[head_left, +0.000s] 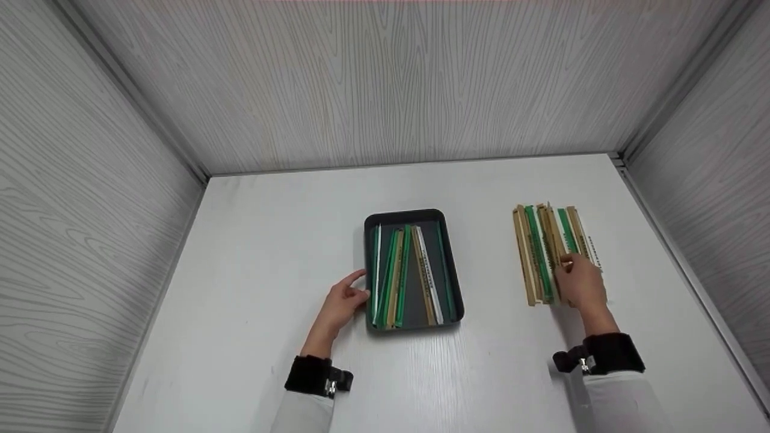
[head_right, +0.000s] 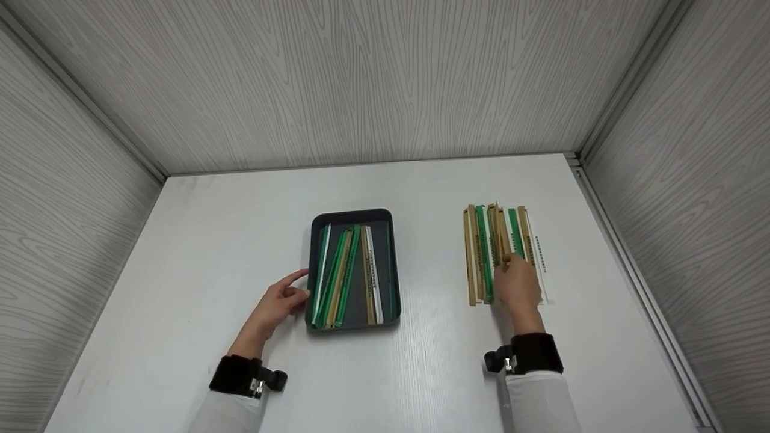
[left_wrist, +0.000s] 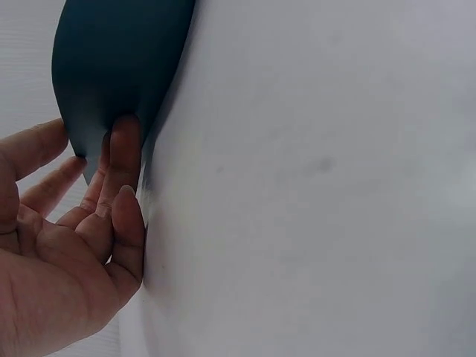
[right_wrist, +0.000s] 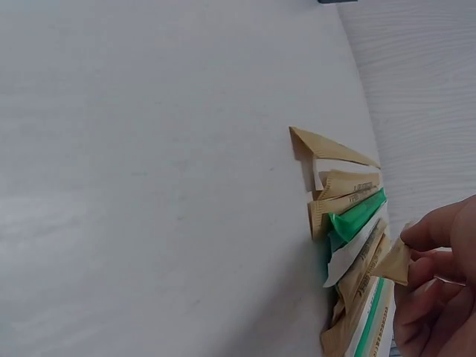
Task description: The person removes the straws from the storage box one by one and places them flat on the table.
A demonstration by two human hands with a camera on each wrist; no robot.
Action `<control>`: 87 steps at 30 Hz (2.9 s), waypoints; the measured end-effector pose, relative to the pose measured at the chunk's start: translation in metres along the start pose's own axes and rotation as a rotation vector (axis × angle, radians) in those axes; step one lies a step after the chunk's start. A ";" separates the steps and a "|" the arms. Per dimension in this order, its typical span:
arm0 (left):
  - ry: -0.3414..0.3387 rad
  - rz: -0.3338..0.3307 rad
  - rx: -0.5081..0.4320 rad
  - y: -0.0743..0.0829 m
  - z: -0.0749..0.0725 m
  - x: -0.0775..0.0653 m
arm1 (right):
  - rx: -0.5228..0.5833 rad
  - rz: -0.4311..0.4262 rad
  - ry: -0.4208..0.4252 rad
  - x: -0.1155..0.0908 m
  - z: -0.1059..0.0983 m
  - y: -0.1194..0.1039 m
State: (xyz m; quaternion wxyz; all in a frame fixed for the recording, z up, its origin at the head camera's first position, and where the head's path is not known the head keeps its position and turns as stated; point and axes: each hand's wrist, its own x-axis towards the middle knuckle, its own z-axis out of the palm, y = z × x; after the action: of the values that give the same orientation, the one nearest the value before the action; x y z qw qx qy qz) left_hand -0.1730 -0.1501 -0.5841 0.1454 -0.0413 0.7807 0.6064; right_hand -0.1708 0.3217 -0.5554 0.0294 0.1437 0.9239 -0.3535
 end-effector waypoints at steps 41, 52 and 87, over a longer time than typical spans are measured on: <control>0.011 0.035 0.095 0.008 0.001 -0.002 | -0.161 -0.447 -0.119 -0.051 0.096 -0.135; 0.002 0.038 0.110 0.007 0.000 -0.002 | -0.448 -0.552 -0.068 -0.057 0.142 -0.153; 0.013 0.028 0.099 0.008 0.001 -0.002 | -0.448 -0.371 -0.220 -0.048 0.158 -0.170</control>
State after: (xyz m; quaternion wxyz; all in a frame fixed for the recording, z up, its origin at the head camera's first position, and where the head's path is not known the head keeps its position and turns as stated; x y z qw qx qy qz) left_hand -0.1730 -0.1474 -0.5763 0.1336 -0.0272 0.8111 0.5688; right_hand -0.1814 0.0850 -0.5560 0.0949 -0.0767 0.9805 -0.1539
